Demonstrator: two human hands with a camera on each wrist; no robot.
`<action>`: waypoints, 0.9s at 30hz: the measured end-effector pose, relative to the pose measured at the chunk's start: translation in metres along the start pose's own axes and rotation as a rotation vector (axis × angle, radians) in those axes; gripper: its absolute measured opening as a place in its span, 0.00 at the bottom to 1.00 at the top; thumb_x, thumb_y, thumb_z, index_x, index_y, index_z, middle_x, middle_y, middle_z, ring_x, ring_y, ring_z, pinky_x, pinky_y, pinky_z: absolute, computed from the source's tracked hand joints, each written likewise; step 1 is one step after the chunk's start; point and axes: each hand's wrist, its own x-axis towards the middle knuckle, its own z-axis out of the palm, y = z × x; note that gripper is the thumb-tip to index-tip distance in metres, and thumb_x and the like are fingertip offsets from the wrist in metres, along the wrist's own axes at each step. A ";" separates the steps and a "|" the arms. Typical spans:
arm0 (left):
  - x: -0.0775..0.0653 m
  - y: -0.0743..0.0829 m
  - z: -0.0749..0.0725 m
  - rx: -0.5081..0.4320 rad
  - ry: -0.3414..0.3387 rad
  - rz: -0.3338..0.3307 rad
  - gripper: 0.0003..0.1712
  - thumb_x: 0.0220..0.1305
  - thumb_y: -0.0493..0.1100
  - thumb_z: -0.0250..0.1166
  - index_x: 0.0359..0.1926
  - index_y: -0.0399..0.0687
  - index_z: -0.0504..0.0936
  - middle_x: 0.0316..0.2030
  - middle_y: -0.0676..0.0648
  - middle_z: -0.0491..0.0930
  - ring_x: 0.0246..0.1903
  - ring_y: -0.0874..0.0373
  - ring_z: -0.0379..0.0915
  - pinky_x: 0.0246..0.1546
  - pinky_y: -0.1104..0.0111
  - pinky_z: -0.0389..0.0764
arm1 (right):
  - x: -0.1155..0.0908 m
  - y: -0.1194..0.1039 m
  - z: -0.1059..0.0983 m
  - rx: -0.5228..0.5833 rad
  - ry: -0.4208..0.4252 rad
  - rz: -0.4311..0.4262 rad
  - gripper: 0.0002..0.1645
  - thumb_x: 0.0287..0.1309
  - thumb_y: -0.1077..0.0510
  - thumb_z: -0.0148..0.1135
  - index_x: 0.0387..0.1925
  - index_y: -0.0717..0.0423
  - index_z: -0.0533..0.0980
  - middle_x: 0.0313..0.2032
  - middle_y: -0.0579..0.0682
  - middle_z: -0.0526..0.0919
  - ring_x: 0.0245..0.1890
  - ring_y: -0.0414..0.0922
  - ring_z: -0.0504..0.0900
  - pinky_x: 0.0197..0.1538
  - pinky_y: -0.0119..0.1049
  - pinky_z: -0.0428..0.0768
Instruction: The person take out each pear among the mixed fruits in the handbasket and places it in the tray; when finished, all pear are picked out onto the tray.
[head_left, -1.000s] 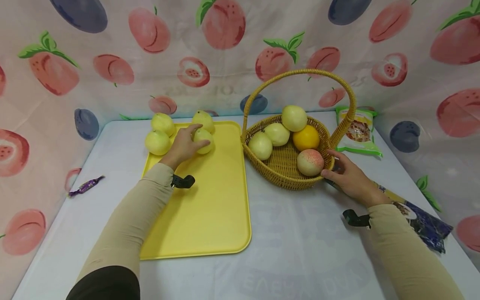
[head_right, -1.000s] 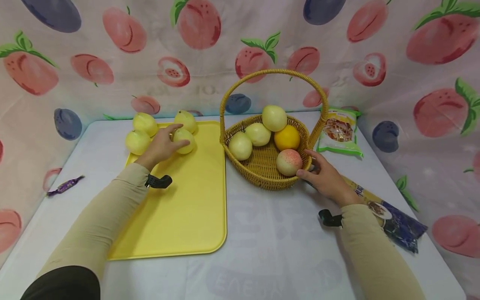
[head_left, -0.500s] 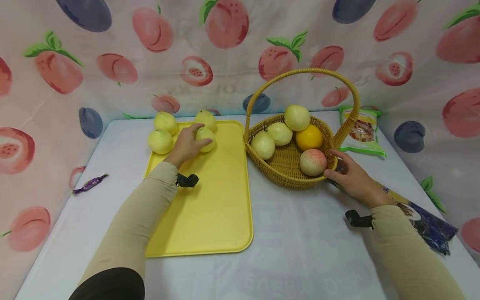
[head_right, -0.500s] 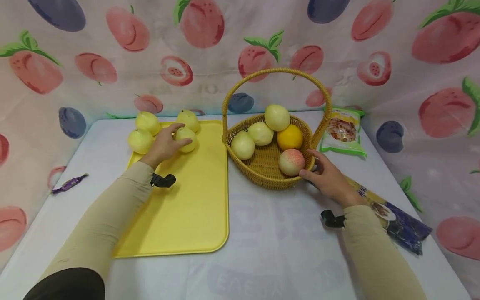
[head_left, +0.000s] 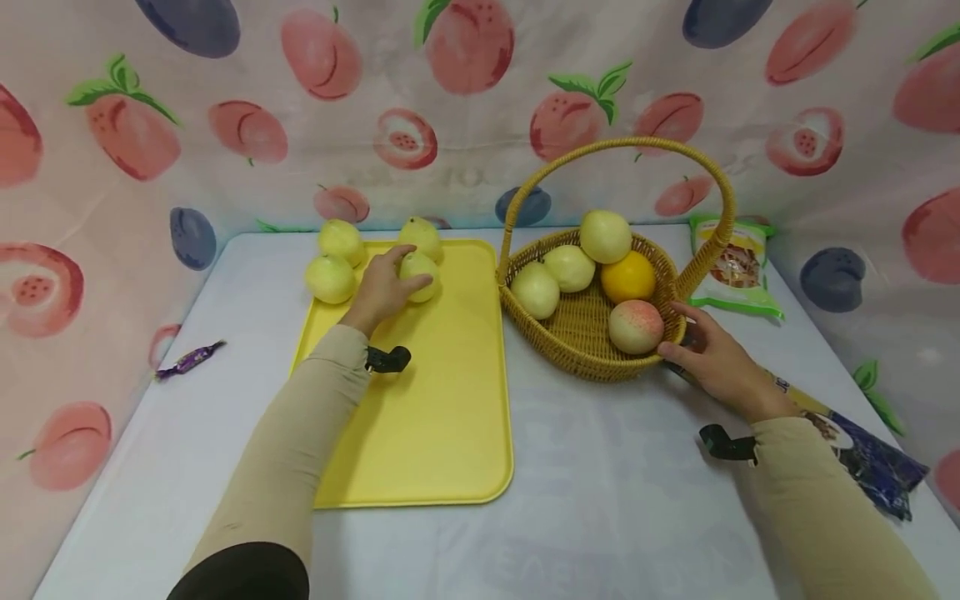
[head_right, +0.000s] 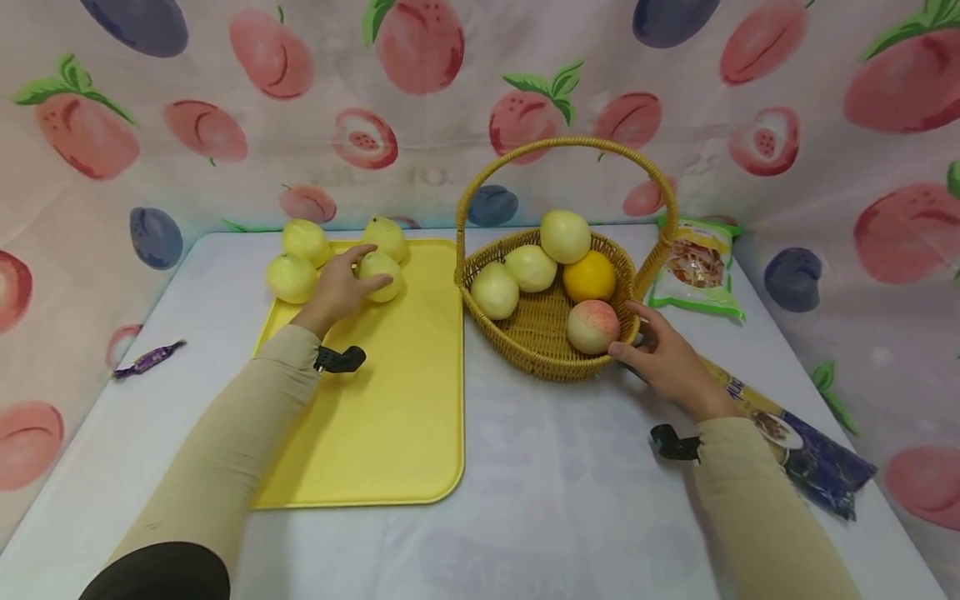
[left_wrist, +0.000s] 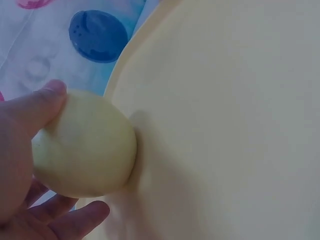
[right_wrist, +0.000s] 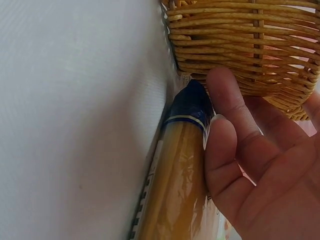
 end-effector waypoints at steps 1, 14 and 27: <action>0.000 0.000 0.001 -0.009 0.006 -0.004 0.38 0.67 0.50 0.68 0.73 0.44 0.66 0.67 0.34 0.65 0.67 0.41 0.60 0.66 0.52 0.64 | 0.000 0.000 0.000 -0.002 -0.002 -0.004 0.54 0.69 0.38 0.58 0.81 0.51 0.40 0.72 0.72 0.52 0.67 0.71 0.59 0.61 0.66 0.64; -0.011 0.007 0.007 -0.055 0.149 0.062 0.49 0.61 0.52 0.74 0.76 0.44 0.59 0.71 0.36 0.58 0.72 0.43 0.50 0.70 0.54 0.56 | 0.001 0.000 0.000 -0.006 -0.018 -0.021 0.53 0.70 0.40 0.58 0.80 0.52 0.40 0.69 0.73 0.58 0.63 0.65 0.64 0.57 0.59 0.68; -0.059 0.085 0.019 -0.093 -0.005 0.374 0.39 0.64 0.48 0.72 0.71 0.43 0.69 0.65 0.41 0.69 0.61 0.47 0.68 0.57 0.55 0.75 | 0.002 -0.002 -0.002 0.014 -0.024 -0.015 0.54 0.70 0.40 0.59 0.80 0.54 0.39 0.73 0.73 0.49 0.69 0.72 0.55 0.64 0.68 0.61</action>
